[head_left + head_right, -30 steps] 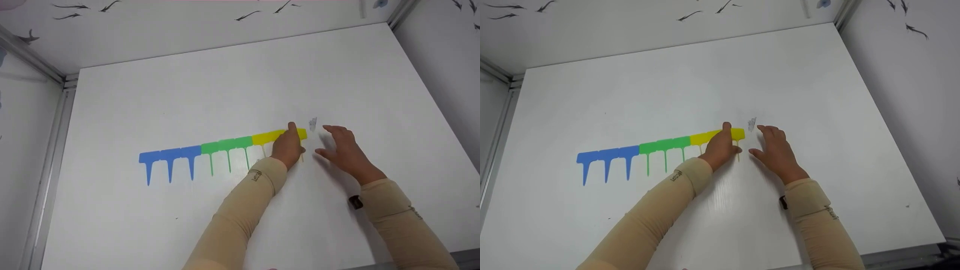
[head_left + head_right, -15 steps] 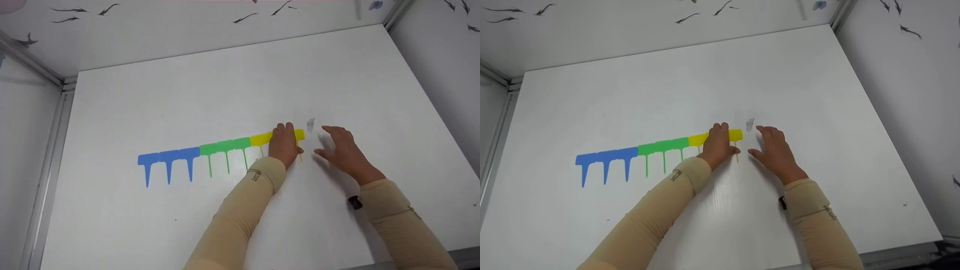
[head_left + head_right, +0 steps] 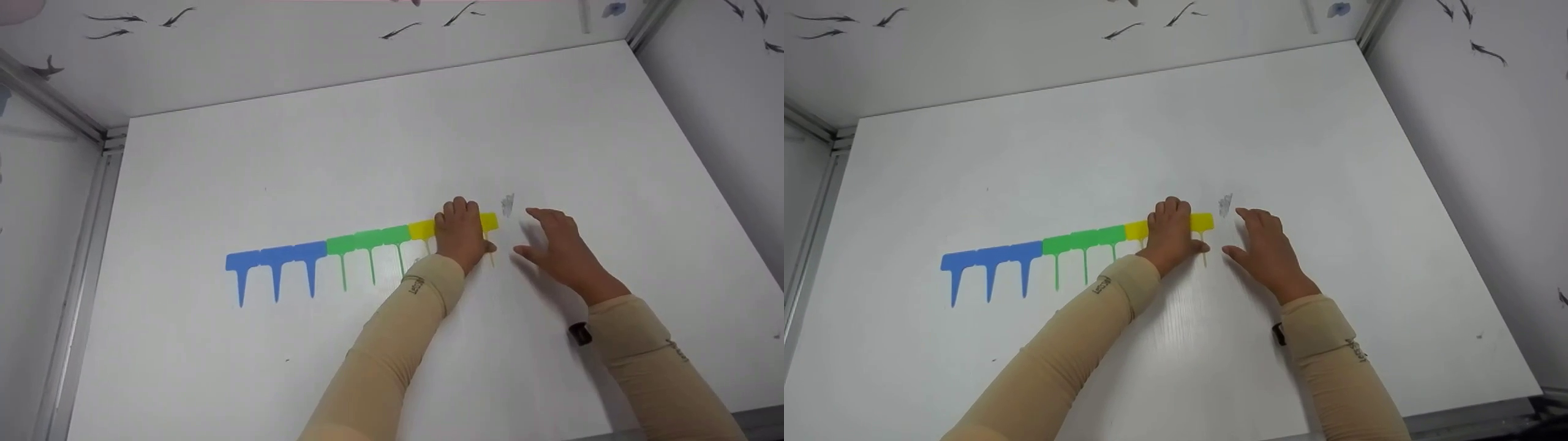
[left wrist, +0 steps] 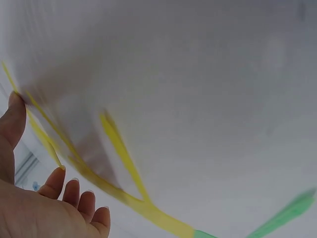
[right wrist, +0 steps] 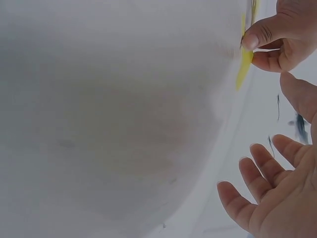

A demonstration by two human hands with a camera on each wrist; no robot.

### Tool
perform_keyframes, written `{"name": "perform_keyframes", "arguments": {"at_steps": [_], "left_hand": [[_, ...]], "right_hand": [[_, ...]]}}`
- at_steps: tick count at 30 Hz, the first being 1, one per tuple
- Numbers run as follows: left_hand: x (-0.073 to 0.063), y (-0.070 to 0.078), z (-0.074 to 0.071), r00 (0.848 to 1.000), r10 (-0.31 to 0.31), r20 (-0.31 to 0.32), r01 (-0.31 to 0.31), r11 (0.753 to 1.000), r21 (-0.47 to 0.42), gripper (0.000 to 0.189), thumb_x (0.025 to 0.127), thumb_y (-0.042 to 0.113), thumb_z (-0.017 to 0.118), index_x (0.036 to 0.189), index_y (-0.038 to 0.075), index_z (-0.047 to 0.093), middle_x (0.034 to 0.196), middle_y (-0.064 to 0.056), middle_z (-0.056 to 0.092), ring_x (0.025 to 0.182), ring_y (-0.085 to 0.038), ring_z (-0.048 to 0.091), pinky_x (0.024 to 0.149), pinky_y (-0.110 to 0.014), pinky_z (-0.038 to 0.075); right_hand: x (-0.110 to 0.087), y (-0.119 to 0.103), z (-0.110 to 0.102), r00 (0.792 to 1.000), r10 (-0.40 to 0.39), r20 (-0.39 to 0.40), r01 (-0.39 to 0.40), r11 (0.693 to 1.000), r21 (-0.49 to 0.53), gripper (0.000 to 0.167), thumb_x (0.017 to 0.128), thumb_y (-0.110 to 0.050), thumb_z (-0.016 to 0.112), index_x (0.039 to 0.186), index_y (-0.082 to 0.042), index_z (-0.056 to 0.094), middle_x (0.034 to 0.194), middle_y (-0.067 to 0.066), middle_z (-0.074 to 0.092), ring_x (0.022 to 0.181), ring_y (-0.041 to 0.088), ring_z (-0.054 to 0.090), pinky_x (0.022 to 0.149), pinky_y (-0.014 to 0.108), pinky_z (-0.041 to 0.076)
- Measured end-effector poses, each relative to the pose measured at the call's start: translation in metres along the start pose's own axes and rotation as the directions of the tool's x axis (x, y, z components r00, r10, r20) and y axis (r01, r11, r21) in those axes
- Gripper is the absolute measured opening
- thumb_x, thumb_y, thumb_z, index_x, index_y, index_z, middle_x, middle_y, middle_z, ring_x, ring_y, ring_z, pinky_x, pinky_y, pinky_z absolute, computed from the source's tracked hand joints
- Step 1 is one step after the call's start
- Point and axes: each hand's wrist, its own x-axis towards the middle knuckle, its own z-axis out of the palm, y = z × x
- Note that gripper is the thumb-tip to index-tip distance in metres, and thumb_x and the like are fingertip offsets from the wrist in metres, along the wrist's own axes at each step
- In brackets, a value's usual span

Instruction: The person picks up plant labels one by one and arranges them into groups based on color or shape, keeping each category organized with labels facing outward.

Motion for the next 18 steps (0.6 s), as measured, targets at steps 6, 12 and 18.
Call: {"name": "perform_keyframes", "arguments": {"at_steps": [6, 12, 18], "left_hand": [[0.003, -0.004, 0.002, 0.999, 0.015, 0.029, -0.015, 1.000, 0.002, 0.072, 0.081, 0.052, 0.072, 0.135, 0.013, 0.045, 0.129, -0.003, 0.044, 0.117, -0.019, 0.036, 0.101, -0.032, 0.032], [0.007, -0.010, 0.002, 0.999, 0.024, 0.041, -0.022, 0.999, -0.037, 0.076, 0.080, 0.054, 0.073, 0.136, 0.011, 0.046, 0.135, -0.005, 0.042, 0.122, -0.020, 0.035, 0.107, -0.033, 0.028], [0.010, -0.015, 0.001, 0.998, 0.039, 0.044, -0.036, 0.997, -0.069, 0.077, 0.078, 0.053, 0.074, 0.135, 0.011, 0.047, 0.132, -0.004, 0.042, 0.120, -0.021, 0.034, 0.107, -0.033, 0.027]], "right_hand": [[-0.001, 0.003, 0.002, 1.000, -0.029, -0.008, 0.029, 1.000, 0.012, 0.071, 0.090, -0.019, 0.068, 0.146, 0.002, 0.029, 0.147, 0.028, 0.028, 0.135, 0.045, 0.022, 0.110, 0.057, 0.025], [0.000, 0.003, 0.002, 1.000, -0.006, 0.001, 0.006, 1.000, 0.018, 0.072, 0.090, -0.022, 0.068, 0.147, -0.001, 0.029, 0.149, 0.026, 0.026, 0.136, 0.042, 0.021, 0.110, 0.056, 0.025], [0.001, 0.004, 0.002, 1.000, 0.004, 0.013, -0.005, 1.000, 0.010, 0.073, 0.090, -0.022, 0.068, 0.147, -0.001, 0.028, 0.149, 0.025, 0.027, 0.136, 0.042, 0.021, 0.110, 0.056, 0.025]]}}
